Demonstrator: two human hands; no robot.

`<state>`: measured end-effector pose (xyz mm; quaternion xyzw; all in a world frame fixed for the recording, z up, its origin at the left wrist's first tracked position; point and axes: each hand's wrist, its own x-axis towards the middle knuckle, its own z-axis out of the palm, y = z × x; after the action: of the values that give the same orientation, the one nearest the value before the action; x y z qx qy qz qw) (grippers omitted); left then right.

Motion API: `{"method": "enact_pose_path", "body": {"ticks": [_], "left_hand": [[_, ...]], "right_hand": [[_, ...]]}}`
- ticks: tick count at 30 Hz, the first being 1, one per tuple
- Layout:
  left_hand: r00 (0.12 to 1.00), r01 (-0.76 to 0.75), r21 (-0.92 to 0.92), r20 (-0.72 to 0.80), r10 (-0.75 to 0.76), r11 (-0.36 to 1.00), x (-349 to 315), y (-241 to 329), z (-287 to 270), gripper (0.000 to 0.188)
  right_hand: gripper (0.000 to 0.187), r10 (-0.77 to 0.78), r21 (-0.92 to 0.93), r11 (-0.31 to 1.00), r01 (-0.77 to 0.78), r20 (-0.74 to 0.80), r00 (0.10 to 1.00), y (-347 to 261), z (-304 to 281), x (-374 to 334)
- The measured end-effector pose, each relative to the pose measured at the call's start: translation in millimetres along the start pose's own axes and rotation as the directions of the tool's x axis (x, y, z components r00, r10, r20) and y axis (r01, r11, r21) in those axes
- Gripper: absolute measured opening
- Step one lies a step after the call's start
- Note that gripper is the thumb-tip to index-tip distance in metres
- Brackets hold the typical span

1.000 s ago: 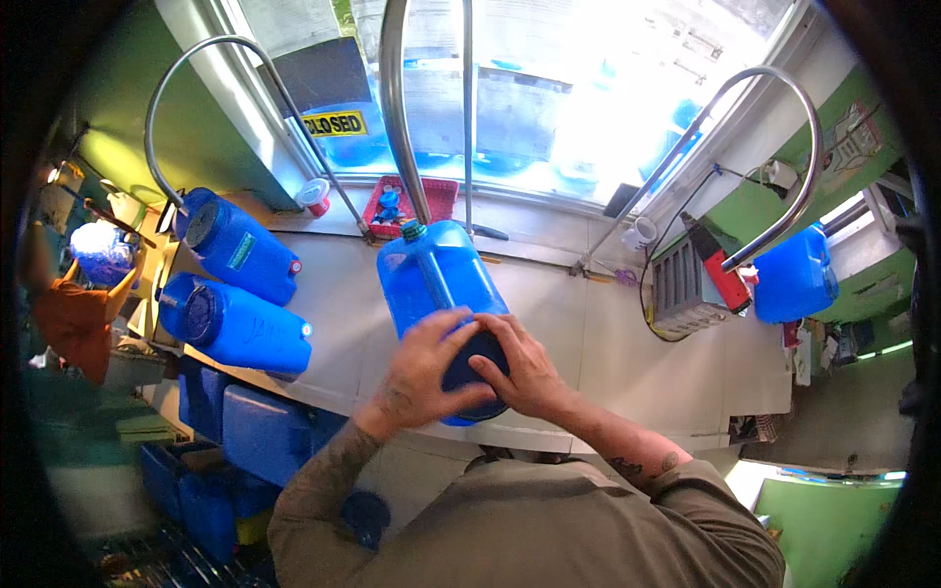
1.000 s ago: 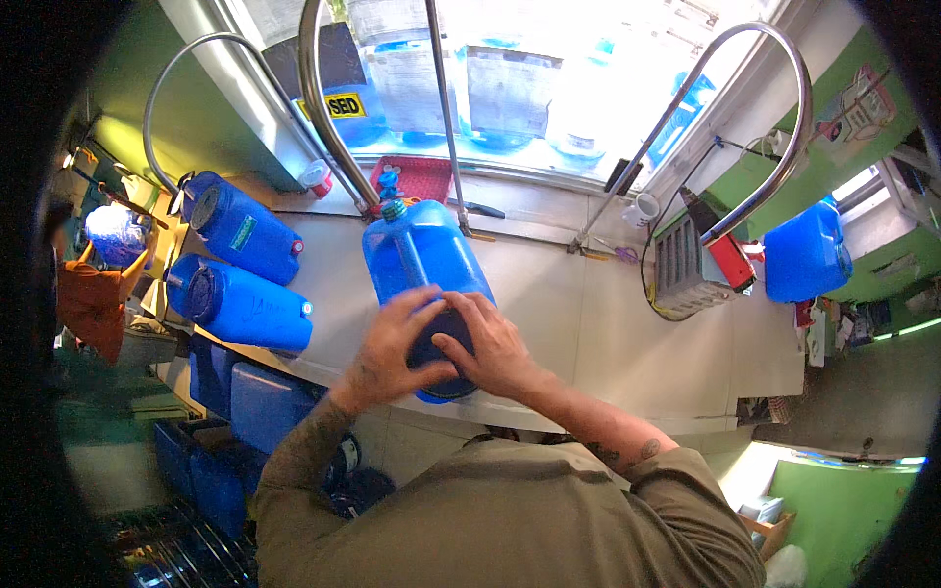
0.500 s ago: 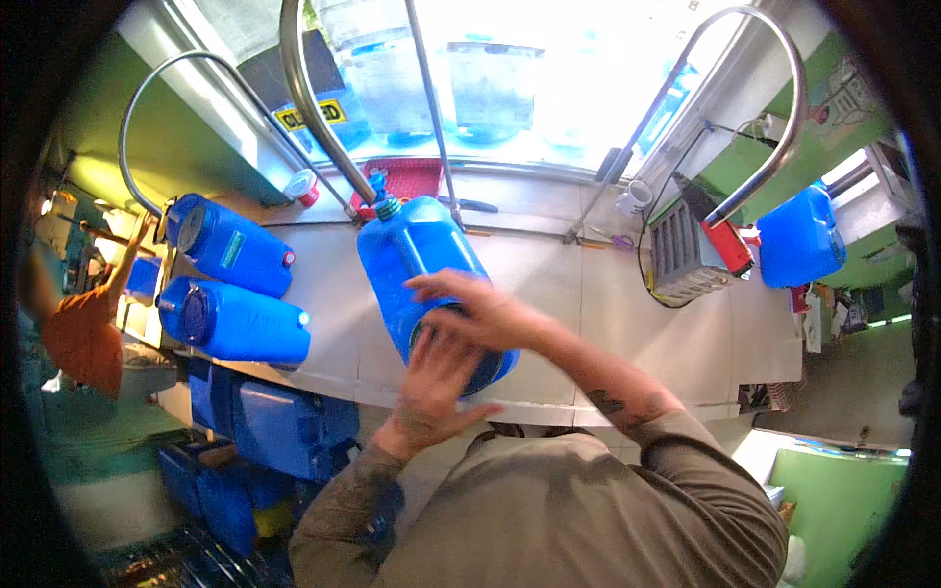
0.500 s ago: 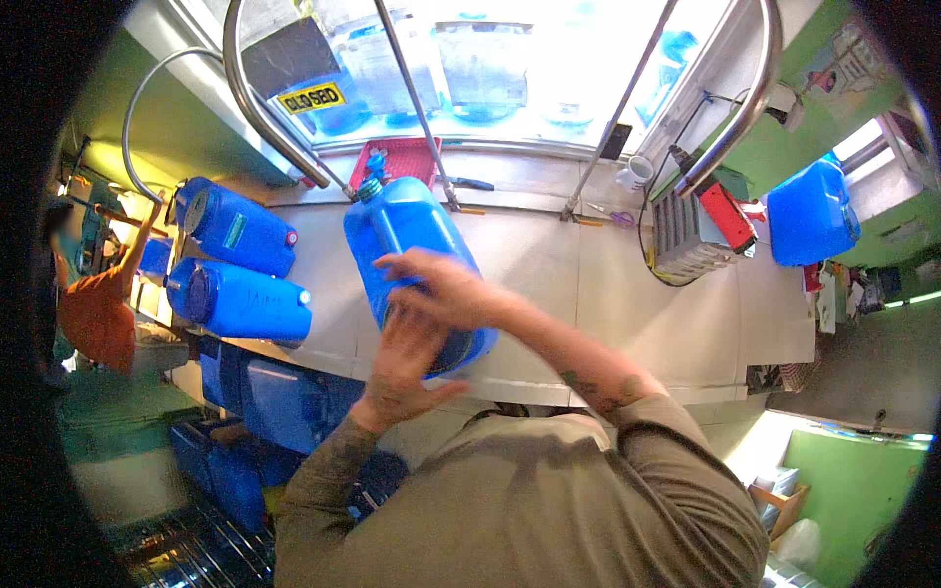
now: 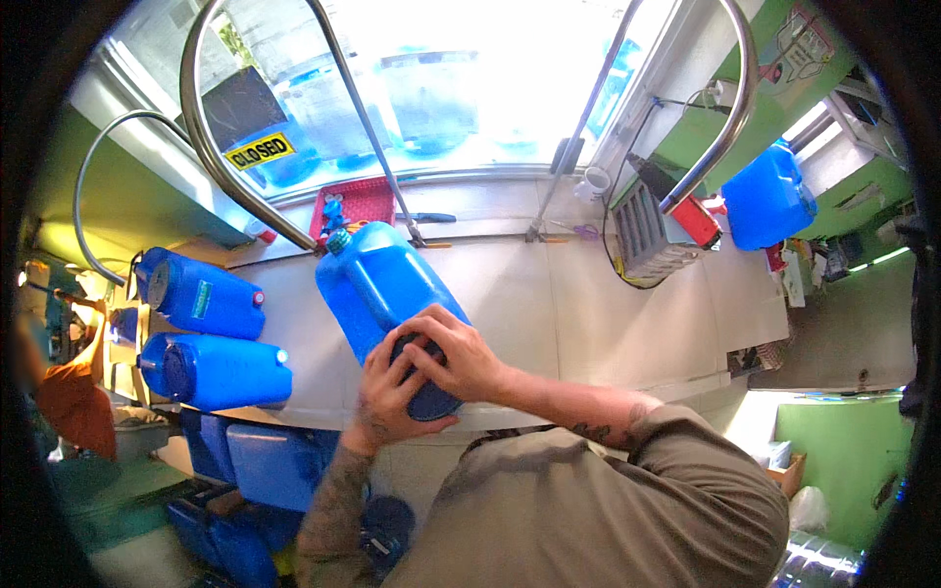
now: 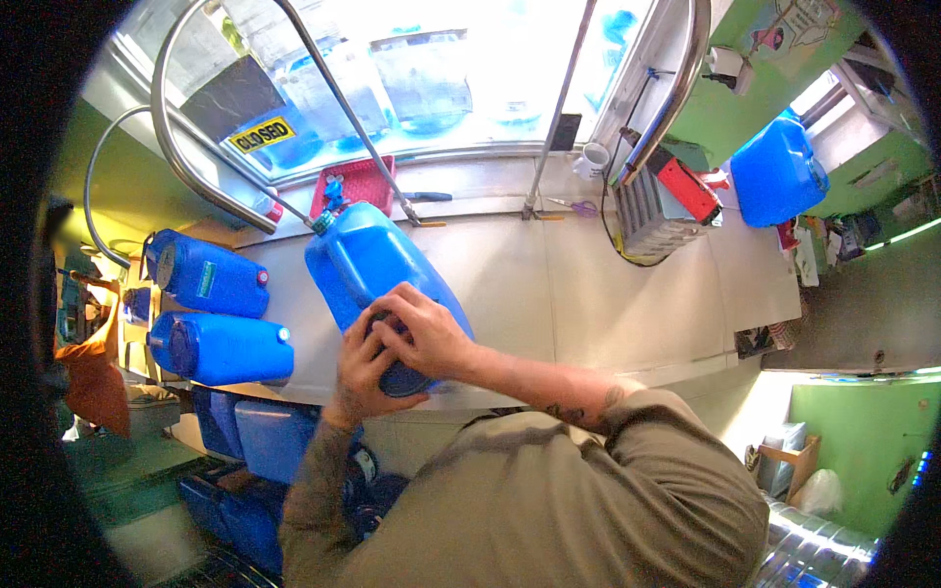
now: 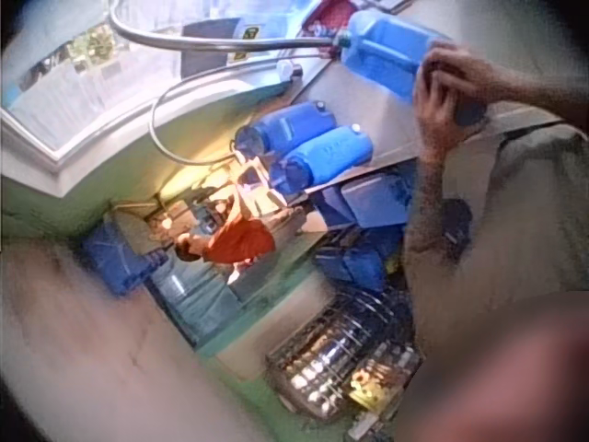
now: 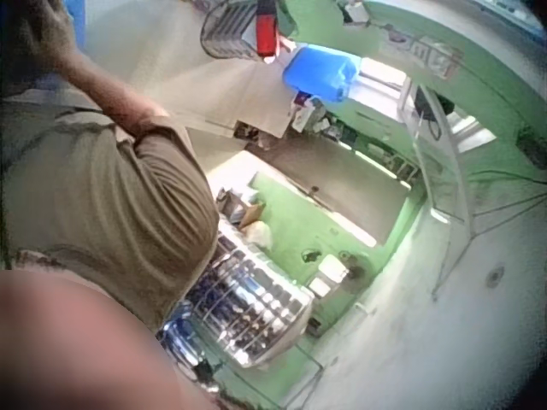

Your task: The person assembles blue plastic water containers by placing green mesh filters into the openings, securing them with a heat gun, and attaching caps. They also fill the containers with water from a tap and handle large water bottles nearby.

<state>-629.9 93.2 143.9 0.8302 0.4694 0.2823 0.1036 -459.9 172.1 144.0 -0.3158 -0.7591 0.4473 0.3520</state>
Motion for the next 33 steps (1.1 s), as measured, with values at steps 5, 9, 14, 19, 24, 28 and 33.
{"method": "enact_pose_path", "body": {"ticks": [5,9,14,19,24,28,33], "left_hand": [[0.988,-0.044,0.01,0.151,0.042,0.999,2,-15,-20,0.084],[0.992,0.12,-0.261,0.058,-0.109,0.958,-4,-42,-21,0.062],[0.655,0.366,-0.675,-0.302,-0.692,0.641,7,-172,0,0.055],[0.728,0.237,-0.942,0.011,-0.686,0.236,38,-248,34,0.058],[0.764,0.171,-0.985,0.149,-0.628,-0.026,11,-253,45,0.059],[0.519,0.021,-0.938,-0.285,-0.806,0.346,-29,-214,82,0.056],[0.388,0.21,-0.889,-0.306,-0.869,0.407,-52,-90,114,0.055]], "right_hand": [[0.031,-0.037,-0.054,0.998,0.032,-0.101,0.994,-7,-6,-9],[0.041,-0.085,-0.182,0.98,0.08,-0.016,0.996,-10,-4,-1],[0.07,-0.112,-0.413,0.891,0.187,0.201,0.973,-27,5,-5],[0.087,-0.104,-0.487,0.826,0.284,0.362,0.926,-36,6,-4],[0.083,-0.121,-0.458,0.821,0.34,0.442,0.889,-31,-15,-8],[0.079,-0.244,-0.359,0.792,0.494,0.556,0.795,-14,-63,-18],[0.077,-0.388,-0.149,0.751,0.644,0.689,0.612,17,-152,-38]]}}
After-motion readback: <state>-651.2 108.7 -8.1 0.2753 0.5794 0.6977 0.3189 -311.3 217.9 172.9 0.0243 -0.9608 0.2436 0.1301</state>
